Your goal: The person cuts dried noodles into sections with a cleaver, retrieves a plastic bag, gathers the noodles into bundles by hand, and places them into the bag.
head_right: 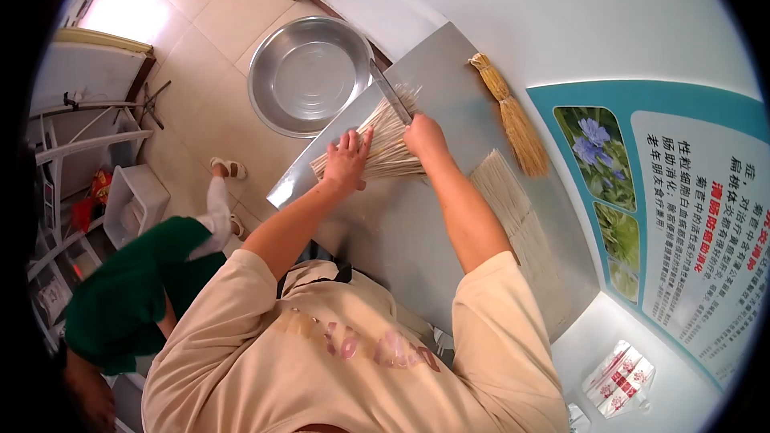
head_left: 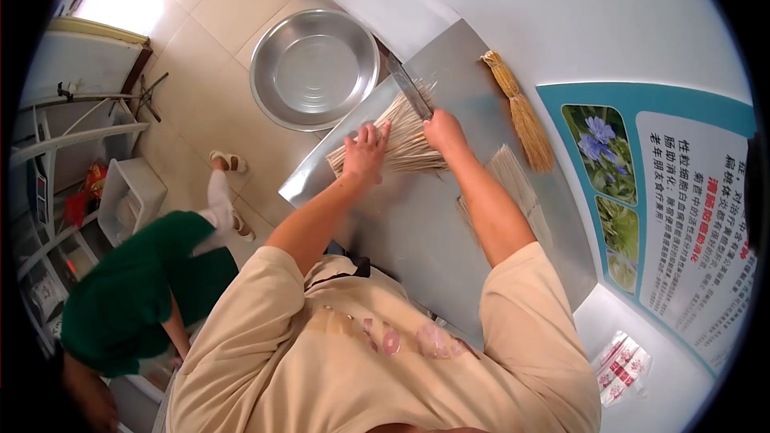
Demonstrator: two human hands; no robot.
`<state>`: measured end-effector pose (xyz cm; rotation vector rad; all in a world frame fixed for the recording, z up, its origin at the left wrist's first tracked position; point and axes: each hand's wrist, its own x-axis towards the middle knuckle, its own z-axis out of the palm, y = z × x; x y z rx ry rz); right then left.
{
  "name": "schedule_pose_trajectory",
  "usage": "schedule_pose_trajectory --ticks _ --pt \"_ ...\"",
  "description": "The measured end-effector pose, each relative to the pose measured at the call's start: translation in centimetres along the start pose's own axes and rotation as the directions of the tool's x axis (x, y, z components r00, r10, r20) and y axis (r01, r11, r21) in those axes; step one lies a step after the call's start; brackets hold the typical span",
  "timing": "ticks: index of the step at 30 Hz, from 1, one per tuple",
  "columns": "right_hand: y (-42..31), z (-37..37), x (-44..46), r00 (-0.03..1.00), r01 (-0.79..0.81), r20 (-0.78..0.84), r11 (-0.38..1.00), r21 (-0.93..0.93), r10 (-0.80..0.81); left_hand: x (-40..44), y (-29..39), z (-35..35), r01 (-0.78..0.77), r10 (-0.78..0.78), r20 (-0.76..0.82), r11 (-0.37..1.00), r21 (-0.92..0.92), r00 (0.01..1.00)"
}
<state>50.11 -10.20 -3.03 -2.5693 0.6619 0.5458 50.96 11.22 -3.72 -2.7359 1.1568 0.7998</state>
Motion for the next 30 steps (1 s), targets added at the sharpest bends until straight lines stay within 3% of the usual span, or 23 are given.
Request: schedule_pose_trajectory --ticks 3,4,11,14,17,20,24,26,30 --pt "0.0 0.8 -0.7 0.995 -0.095 -0.029 0.994 0.055 0.096 0.5 0.2 0.6 0.021 -0.021 -0.011 1.0 0.022 1.0" --pt "0.0 0.8 -0.7 0.998 -0.04 -0.042 0.996 0.083 0.044 0.6 0.1 0.7 0.016 -0.016 -0.01 1.0 0.024 1.0" --pt "0.6 1.5 -0.2 0.996 -0.085 0.025 0.995 0.047 0.084 0.5 0.4 0.6 0.018 -0.018 -0.028 0.999 0.026 0.999" --pt "0.4 0.7 -1.1 0.996 -0.079 -0.043 0.993 0.088 0.083 0.4 0.7 0.3 0.011 -0.009 -0.082 1.0 0.025 0.997" --pt "-0.1 1.4 -1.0 0.996 -0.078 0.056 0.996 0.035 0.076 0.4 0.1 1.6 0.037 -0.037 0.006 0.999 0.0 0.999" --pt "0.7 2.0 -1.5 0.996 -0.07 -0.049 0.986 0.153 0.078 0.3 0.3 1.8 0.023 -0.022 -0.068 1.0 0.01 0.997" --pt "1.3 0.6 -0.4 0.995 -0.095 -0.013 0.995 0.026 0.096 0.7 0.4 2.6 0.035 -0.033 -0.074 0.999 0.032 0.997" --pt "2.6 -1.1 -0.6 0.993 -0.061 -0.094 0.994 0.091 0.07 0.3 0.5 2.0 0.031 -0.029 -0.052 0.999 0.033 0.998" --pt "3.3 -5.8 -4.7 0.986 -0.15 -0.022 0.946 0.286 0.163 0.4 0.4 1.3 0.021 -0.02 -0.037 0.999 0.036 0.999"
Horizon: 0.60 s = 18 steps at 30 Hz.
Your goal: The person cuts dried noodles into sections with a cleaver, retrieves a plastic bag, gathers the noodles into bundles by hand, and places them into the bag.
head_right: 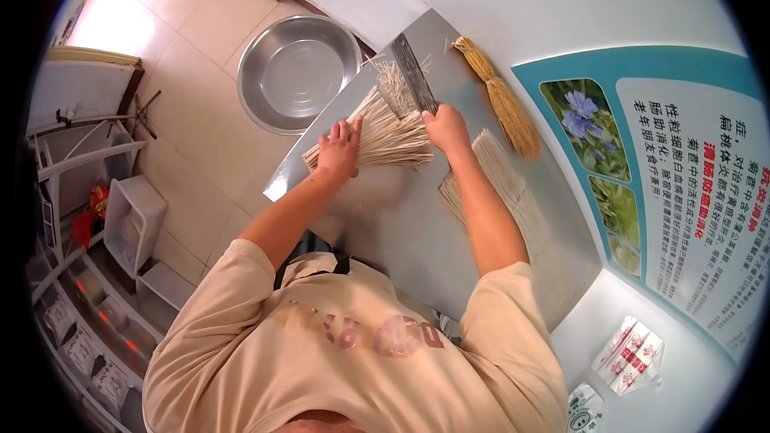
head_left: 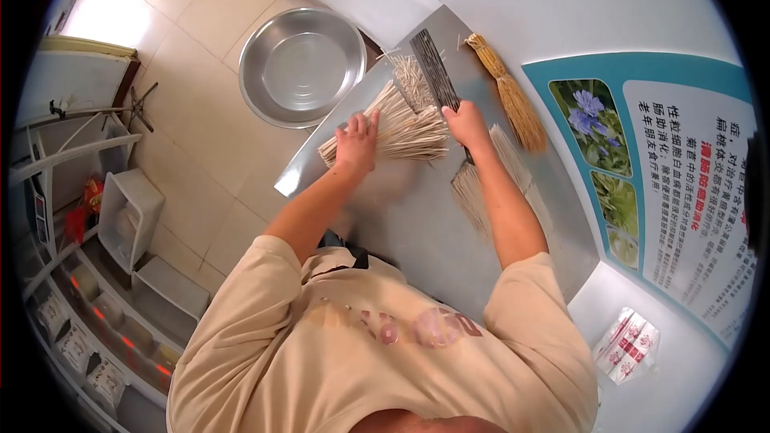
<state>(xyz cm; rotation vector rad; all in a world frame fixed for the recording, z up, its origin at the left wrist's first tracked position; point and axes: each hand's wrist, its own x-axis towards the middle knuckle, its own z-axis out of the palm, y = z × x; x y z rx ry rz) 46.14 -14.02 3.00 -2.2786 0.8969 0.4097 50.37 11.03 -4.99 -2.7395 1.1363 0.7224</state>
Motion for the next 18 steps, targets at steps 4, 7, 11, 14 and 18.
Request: schedule_pose_trajectory --ticks 4,7,11,14,18 --pt "2.6 1.8 -3.8 0.999 0.023 0.041 0.997 -0.076 -0.02 -0.3 -0.1 -0.3 -0.002 0.002 0.002 0.999 -0.034 1.0" --pt "3.7 3.8 -4.3 0.999 0.009 0.041 0.975 -0.223 0.0 -0.3 -0.1 -0.8 -0.005 0.008 0.037 0.997 -0.077 0.999" --pt "4.3 4.9 -3.9 0.997 -0.008 0.074 0.986 -0.165 0.02 -0.4 0.1 -0.9 0.008 -0.005 0.043 0.998 -0.057 0.999" --pt "4.4 5.5 -3.8 0.998 -0.014 0.065 0.987 -0.157 0.025 -0.3 0.1 -1.0 0.008 -0.005 0.042 0.997 -0.075 0.999" --pt "5.2 7.4 -3.1 0.997 -0.016 0.066 0.986 -0.164 0.027 -0.1 0.3 -0.6 -0.002 0.005 0.038 0.998 -0.065 0.999"
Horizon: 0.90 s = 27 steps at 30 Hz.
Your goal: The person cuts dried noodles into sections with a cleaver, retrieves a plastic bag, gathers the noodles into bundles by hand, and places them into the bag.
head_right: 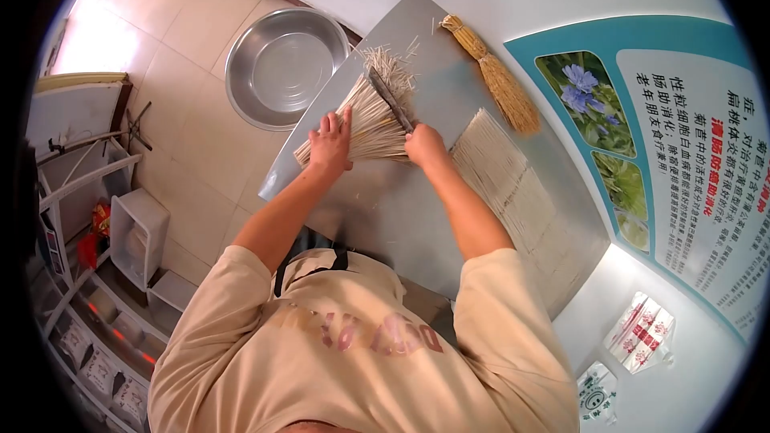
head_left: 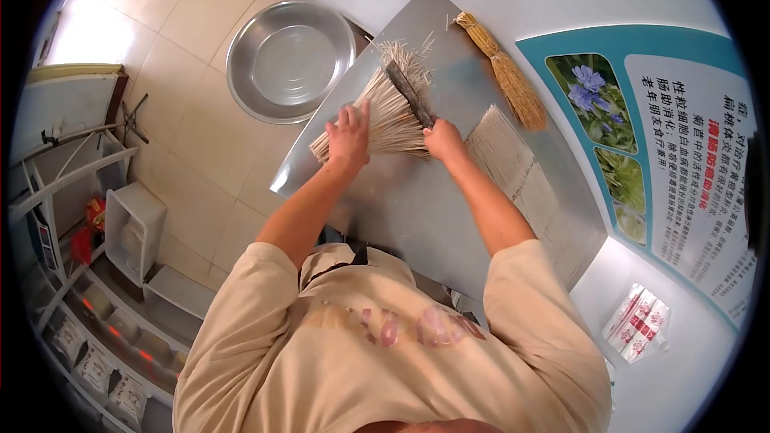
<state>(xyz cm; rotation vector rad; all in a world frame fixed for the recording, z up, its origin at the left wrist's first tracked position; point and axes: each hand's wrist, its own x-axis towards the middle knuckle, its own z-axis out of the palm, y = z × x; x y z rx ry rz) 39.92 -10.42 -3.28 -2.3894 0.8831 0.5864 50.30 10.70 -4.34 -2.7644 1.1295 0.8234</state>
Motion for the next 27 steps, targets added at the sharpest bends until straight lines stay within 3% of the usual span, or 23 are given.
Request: schedule_pose_trajectory --ticks 3,6,11,13,15,17,23,27 --pt "-1.3 0.7 0.6 0.996 -0.08 -0.032 0.997 -0.018 0.079 0.6 -0.5 0.3 0.007 -0.007 0.006 1.0 0.004 1.0" --pt "-0.7 0.7 0.4 0.991 0.045 -0.125 0.998 0.031 -0.041 0.4 -0.3 0.7 -0.001 0.002 -0.068 1.0 0.02 0.998" --pt "1.2 -3.3 -1.0 0.986 0.08 -0.157 0.991 0.104 -0.064 0.1 -0.4 0.2 -0.002 0.002 0.015 1.0 0.009 1.0" --pt "0.5 -5.9 -4.1 0.993 -0.065 -0.085 0.979 0.191 0.082 0.2 -0.3 0.2 -0.001 0.001 0.024 1.0 0.007 1.0" --pt "0.8 -5.7 -6.2 0.991 -0.085 -0.085 0.977 0.198 0.103 0.1 -0.3 0.1 -0.003 0.003 0.027 1.0 0.009 1.0" --pt "-1.2 -6.5 -8.6 0.955 -0.294 0.11 0.927 0.233 0.275 0.2 -0.3 0.2 0.003 -0.003 0.001 1.0 0.0 1.0" --pt "2.2 -0.6 -7.2 0.972 -0.236 0.043 0.948 0.214 0.232 0.4 -0.2 0.1 0.004 -0.004 0.026 1.0 0.015 1.0" --pt "3.6 1.5 -6.1 0.988 -0.15 -0.035 0.985 0.087 0.153 0.4 0.0 -0.3 0.013 -0.014 0.05 1.0 0.021 0.999"
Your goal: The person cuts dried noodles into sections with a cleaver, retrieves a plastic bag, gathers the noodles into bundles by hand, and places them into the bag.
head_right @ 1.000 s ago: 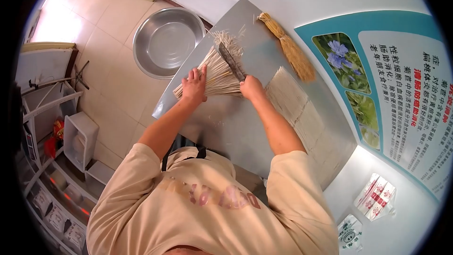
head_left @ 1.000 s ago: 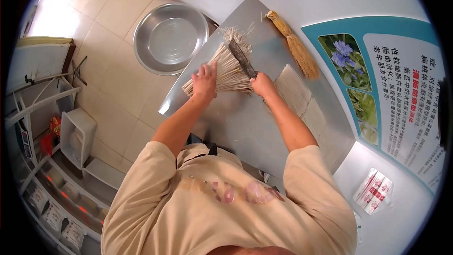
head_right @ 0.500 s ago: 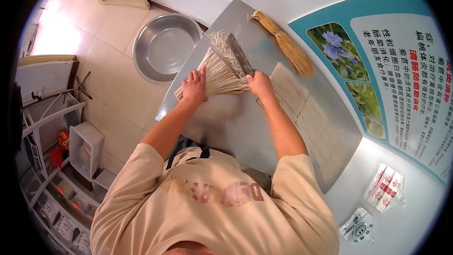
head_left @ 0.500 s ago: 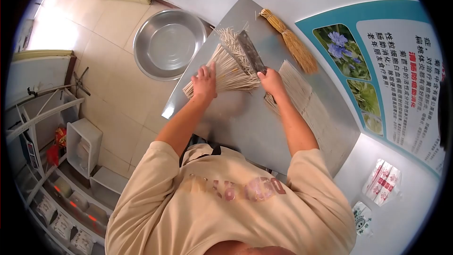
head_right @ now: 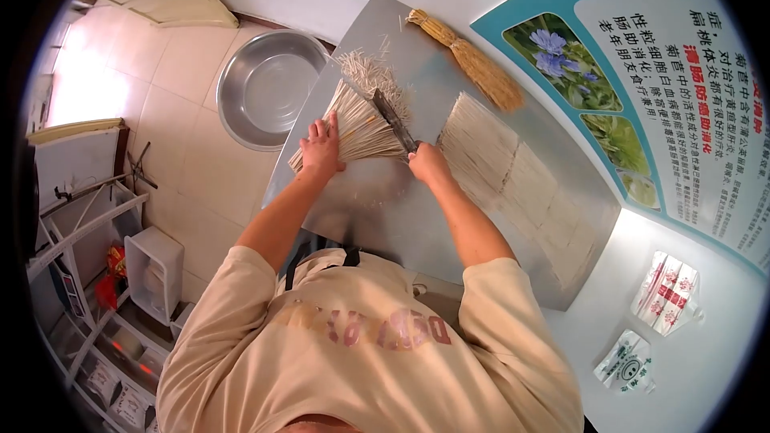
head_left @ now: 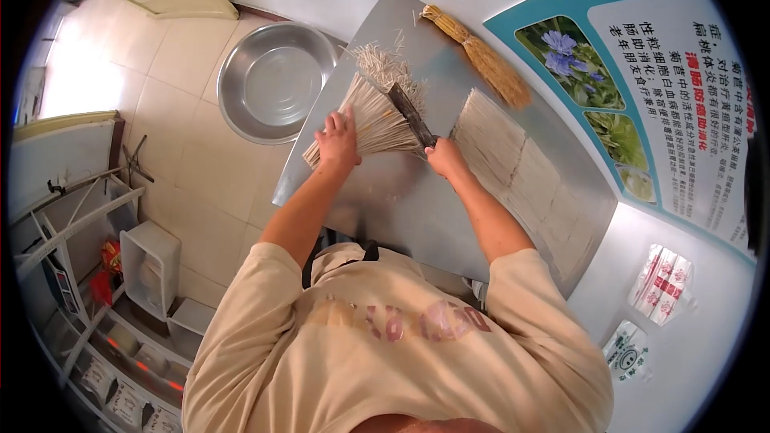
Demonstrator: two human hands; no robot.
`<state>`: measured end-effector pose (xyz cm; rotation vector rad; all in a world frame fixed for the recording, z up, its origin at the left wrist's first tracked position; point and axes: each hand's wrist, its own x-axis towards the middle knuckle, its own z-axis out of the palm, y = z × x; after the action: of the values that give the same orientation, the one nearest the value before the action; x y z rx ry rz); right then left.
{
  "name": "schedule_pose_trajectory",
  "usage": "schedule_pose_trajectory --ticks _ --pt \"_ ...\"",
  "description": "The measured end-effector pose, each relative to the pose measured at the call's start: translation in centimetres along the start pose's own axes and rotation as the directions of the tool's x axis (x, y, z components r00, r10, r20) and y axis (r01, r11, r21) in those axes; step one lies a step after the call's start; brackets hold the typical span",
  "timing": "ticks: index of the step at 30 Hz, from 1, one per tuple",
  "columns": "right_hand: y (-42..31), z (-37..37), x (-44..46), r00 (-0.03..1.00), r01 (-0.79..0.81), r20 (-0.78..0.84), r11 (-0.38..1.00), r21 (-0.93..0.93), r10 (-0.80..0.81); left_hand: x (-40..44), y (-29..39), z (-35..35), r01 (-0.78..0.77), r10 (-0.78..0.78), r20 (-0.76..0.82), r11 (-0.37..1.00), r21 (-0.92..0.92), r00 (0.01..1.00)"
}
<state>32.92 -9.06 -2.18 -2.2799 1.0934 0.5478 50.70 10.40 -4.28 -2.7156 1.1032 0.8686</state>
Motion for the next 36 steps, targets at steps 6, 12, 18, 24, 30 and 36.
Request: schedule_pose_trajectory --ticks 6,12,18,24,30,36 --pt "-1.4 1.9 1.8 0.998 -0.02 -0.052 1.0 0.005 0.021 0.1 -0.3 0.1 -0.004 0.004 0.002 1.0 0.022 1.0" --pt "-3.0 -4.8 0.0 0.991 -0.113 0.084 0.987 0.114 0.104 -0.2 -0.3 -0.1 -0.024 0.024 0.0 1.0 0.008 1.0" --pt "-0.4 -4.2 -4.6 0.985 -0.14 0.118 0.984 0.108 0.128 -0.2 0.0 -0.3 -0.025 0.025 -0.002 1.0 0.012 1.0" --pt "2.4 1.9 -4.0 0.996 -0.089 -0.023 0.994 0.07 0.09 -0.2 0.0 -0.6 -0.02 0.019 0.012 1.0 0.017 1.0" --pt "1.5 3.7 -3.8 0.994 -0.058 -0.086 0.995 0.082 0.066 0.0 -0.1 -0.2 -0.035 0.033 0.033 0.998 0.049 0.999" --pt "1.0 3.0 -3.8 0.993 -0.017 -0.117 0.997 0.077 0.026 -0.2 -0.3 0.3 -0.068 0.069 -0.012 0.997 0.029 0.998"
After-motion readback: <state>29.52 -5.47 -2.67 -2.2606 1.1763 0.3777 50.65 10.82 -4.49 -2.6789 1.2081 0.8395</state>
